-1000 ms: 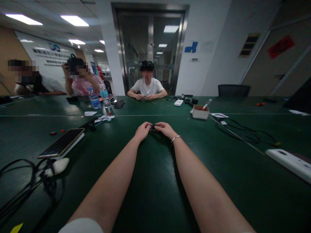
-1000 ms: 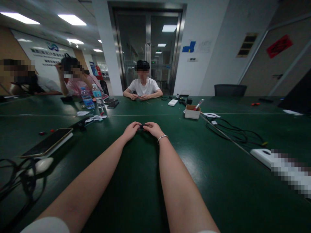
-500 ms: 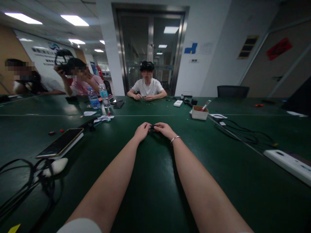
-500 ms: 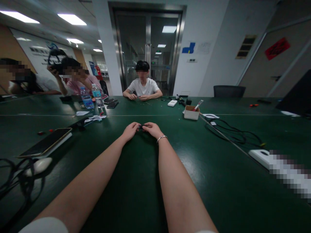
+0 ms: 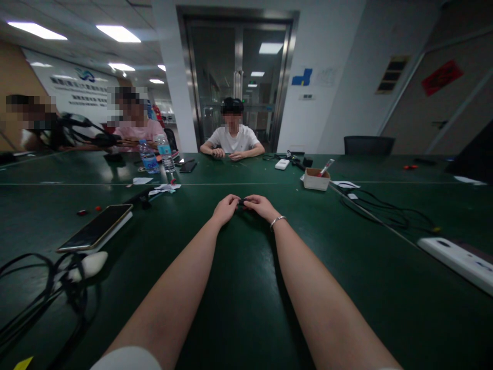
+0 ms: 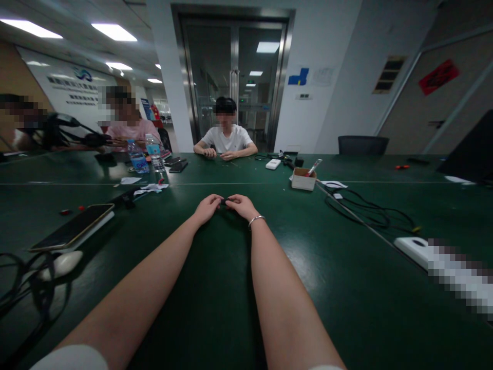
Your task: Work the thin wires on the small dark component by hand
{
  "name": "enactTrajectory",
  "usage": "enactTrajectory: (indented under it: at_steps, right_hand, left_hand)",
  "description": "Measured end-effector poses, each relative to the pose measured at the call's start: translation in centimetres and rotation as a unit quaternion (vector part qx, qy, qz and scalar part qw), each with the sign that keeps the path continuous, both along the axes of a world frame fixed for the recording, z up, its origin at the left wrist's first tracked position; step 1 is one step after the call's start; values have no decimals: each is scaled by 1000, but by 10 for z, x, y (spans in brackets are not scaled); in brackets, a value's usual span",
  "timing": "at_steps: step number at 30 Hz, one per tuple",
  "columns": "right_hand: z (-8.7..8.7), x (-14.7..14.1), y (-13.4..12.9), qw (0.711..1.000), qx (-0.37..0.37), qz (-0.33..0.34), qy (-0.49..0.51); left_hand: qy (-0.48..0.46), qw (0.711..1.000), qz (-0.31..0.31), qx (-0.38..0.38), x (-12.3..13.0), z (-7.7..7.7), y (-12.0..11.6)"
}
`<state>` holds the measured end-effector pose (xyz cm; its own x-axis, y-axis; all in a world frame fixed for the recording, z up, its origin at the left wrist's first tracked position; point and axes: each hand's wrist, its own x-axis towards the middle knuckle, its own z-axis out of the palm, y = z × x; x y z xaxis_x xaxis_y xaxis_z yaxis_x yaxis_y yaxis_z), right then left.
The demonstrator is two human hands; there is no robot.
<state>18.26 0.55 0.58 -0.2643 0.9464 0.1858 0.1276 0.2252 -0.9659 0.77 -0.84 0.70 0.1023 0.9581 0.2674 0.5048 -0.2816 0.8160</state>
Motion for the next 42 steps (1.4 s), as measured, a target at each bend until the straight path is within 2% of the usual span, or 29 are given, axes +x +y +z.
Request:
enactTrajectory:
  at_steps: [5, 17, 29, 42]
  right_hand:
    - [1, -1, -1, 1000, -5, -2, 3]
    - [2, -1, -2, 1000, -4, 1, -2]
    - [1, 0, -2, 1000, 0, -3, -11]
    - [-2, 1, 2, 1000, 4, 8, -7]
  left_hand:
    - [-27, 1000, 9, 2, 1, -4, 5]
    - [-4, 1000, -10, -3, -1, -3, 4]
    - [-27, 1000, -2, 0, 0, -6, 7]
    - [-11, 1000, -5, 5, -1, -7, 9]
